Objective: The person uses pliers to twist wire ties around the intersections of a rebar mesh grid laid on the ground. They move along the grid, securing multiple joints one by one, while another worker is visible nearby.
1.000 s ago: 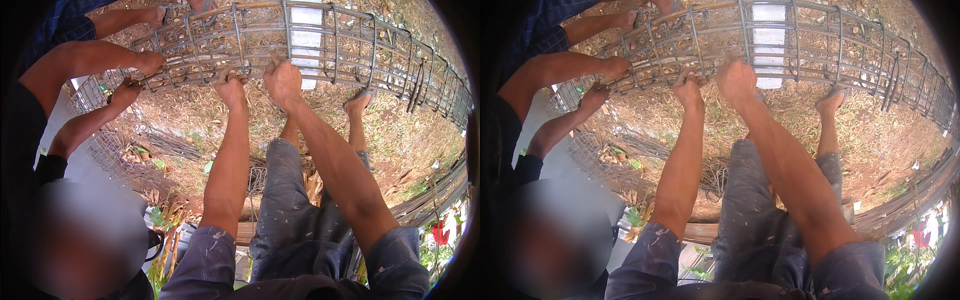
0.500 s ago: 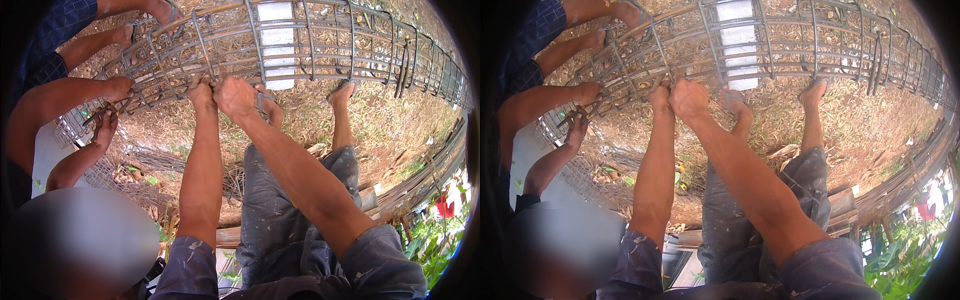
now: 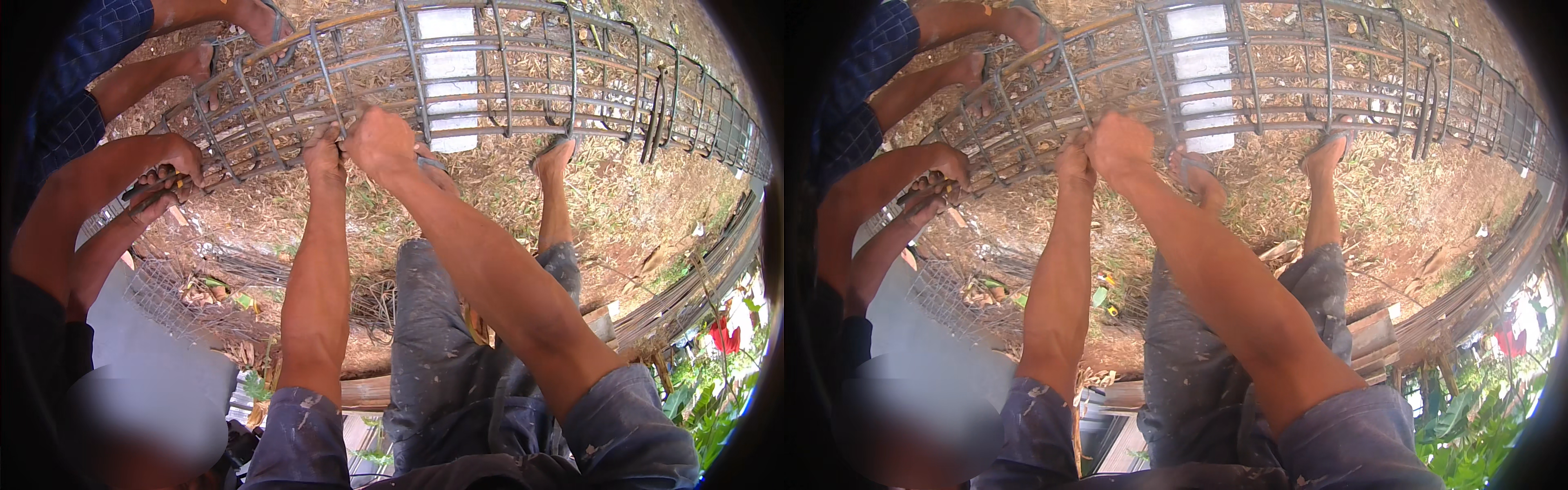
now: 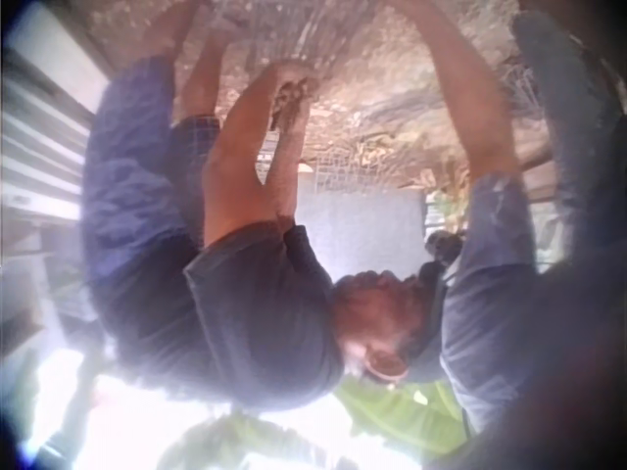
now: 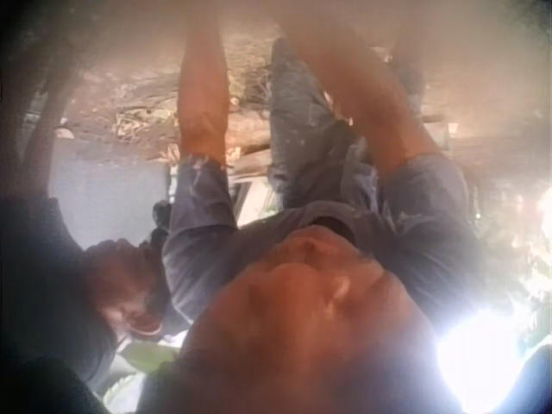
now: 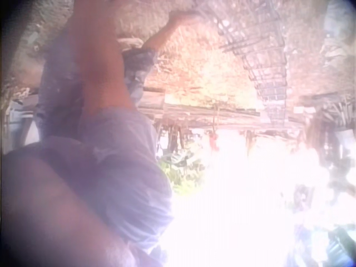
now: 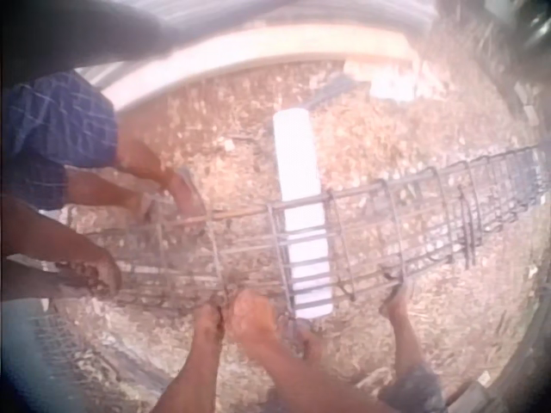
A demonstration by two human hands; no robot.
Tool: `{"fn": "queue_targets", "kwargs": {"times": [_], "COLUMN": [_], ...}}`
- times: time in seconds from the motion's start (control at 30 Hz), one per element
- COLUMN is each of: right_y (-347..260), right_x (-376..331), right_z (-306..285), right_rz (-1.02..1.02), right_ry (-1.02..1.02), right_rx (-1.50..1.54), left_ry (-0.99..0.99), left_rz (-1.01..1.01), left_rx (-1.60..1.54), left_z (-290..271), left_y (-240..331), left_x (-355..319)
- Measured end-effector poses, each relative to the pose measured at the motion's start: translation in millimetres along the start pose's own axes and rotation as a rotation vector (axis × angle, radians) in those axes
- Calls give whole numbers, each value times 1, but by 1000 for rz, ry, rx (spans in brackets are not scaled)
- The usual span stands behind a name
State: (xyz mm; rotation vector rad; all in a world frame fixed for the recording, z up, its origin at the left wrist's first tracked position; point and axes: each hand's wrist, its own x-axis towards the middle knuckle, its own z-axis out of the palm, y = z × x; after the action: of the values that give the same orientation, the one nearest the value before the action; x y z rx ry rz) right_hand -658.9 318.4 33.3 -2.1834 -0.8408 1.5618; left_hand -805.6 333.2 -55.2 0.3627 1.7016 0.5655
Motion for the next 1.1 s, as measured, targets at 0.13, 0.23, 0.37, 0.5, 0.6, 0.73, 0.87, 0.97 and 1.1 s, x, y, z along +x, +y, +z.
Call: {"fn": "queue_targets", "kwargs": {"times": [0.13, 0.23, 0.37, 0.5, 0.6, 0.73, 0.87, 0.97, 1.1], "right_y": [16, 40, 41, 26, 18, 25, 27, 35, 36], "right_x": [-14, -44, -40, 0, 10, 5, 4, 10, 15], "right_z": [17, 56, 60, 54, 58, 56, 56, 61, 59], "right_rz": [92, 260, 639, 634, 664, 597, 543, 513, 529], "right_ry": [312, 349, 202, -44, -177, -199, -223, -187, -244], "right_rx": [389, 673, 1361, 1395, 1438, 1501, 1363, 1432, 1410], "left_ry": [224, 519, 536, 257, 147, 79, 135, 178, 265], "left_rz": [114, 685, 1115, 912, 720, 685, 649, 710, 699], "left_rx": [125, 666, 1103, 1225, 1145, 946, 979, 1031, 1167], "left_z": [32, 24, 14, 13, 10, 11, 14, 20, 21], "left_y": [15, 8, 21, 33, 37, 44, 46, 42, 38], "left_x": [-39, -41, -40, -23, -16, -19, -23, -21, -14]}}
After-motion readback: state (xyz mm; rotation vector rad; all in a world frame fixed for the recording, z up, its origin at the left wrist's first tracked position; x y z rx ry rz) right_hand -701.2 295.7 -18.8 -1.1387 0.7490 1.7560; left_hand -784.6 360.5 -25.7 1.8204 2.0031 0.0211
